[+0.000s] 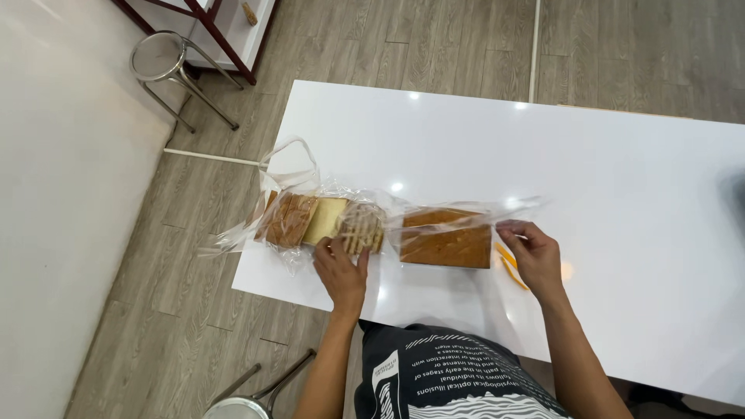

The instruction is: The person places loaves of bread into plastic bags by hand and seals the bags using plastic ties.

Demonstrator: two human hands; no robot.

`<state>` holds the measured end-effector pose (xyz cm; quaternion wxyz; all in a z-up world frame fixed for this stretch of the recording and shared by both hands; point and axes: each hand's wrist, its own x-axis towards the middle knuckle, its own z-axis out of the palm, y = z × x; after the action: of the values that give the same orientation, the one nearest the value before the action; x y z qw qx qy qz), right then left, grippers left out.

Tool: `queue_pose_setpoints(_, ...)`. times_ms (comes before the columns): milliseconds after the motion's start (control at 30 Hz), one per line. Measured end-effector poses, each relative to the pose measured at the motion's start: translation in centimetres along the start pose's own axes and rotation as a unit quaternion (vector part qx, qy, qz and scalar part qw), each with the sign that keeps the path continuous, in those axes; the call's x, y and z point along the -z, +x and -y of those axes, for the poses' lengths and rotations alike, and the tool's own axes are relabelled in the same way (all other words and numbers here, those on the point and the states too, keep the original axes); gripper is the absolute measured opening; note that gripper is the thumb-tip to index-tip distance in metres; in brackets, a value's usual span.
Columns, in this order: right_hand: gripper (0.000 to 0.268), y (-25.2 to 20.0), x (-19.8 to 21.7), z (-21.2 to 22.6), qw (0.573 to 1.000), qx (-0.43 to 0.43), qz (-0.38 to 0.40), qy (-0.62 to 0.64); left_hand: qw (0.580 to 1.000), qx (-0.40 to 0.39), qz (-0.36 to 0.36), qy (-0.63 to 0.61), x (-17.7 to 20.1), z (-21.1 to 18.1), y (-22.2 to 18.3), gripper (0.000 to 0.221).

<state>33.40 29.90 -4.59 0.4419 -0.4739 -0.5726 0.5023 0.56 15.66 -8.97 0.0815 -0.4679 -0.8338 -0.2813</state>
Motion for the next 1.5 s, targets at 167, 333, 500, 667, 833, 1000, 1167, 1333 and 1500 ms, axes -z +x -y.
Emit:
queue_pose_setpoints(167, 0.002, -0.3, 2.3, -2.4, 0.995, 0.028, -0.095, 0.015, 0.989, 0.033, -0.088, -0.115, 1.0, 0.1, 0.1, 0.090)
queue_pose_setpoints(333, 0.010, -1.0, 4.3, -0.6, 0.987, -0.010, -0.150, 0.063, 0.993, 0.007, -0.021, -0.116, 0.8, -0.8, 0.0, 0.066)
queue_pose_setpoints(500, 0.013, -1.7, 4.8, 2.3, 0.986, -0.076, -0.148, -0.012, 0.971, 0.008, -0.062, -0.230, -0.9, -2.6, -1.2, 0.029)
queue_pose_setpoints(667, 0.011, -2.8, 4.1, 2.6, 0.971, 0.033, -0.230, -0.053, 0.970, -0.056, 0.080, -0.224, 0.4, -3.5, -2.5, 0.042)
queue_pose_setpoints(833, 0.027, -8.1, 1.0, 4.5, 0.956, 0.146, -0.213, -0.138, 0.955, 0.121, -0.022, -0.270, 0.4, 0.8, 0.6, 0.036)
queue_pose_setpoints(1000, 0.073, -7.9, -8.5, -2.0, 0.898, -0.369, 0.241, 0.000, 0.865, 0.363, 0.199, -0.284, -5.3, 6.0, 3.7, 0.053)
queue_pose_setpoints(1167, 0.075, -4.0, -15.8, -3.5, 0.929, -0.286, 0.232, -0.043, 0.833, 0.391, 0.216, -0.326, -5.5, 4.8, 5.8, 0.064)
queue_pose_setpoints(1333, 0.074, -3.1, -18.6, 3.0, 0.933, -0.291, 0.208, 0.042, 0.854, 0.325, 0.249, -0.322, -0.8, 0.1, 7.1, 0.074)
queue_pose_setpoints(1500, 0.073, -5.1, -17.8, -1.0, 0.916, -0.313, 0.251, 0.021, 0.885, 0.267, 0.311, -0.220, -2.4, 1.4, 5.4, 0.072)
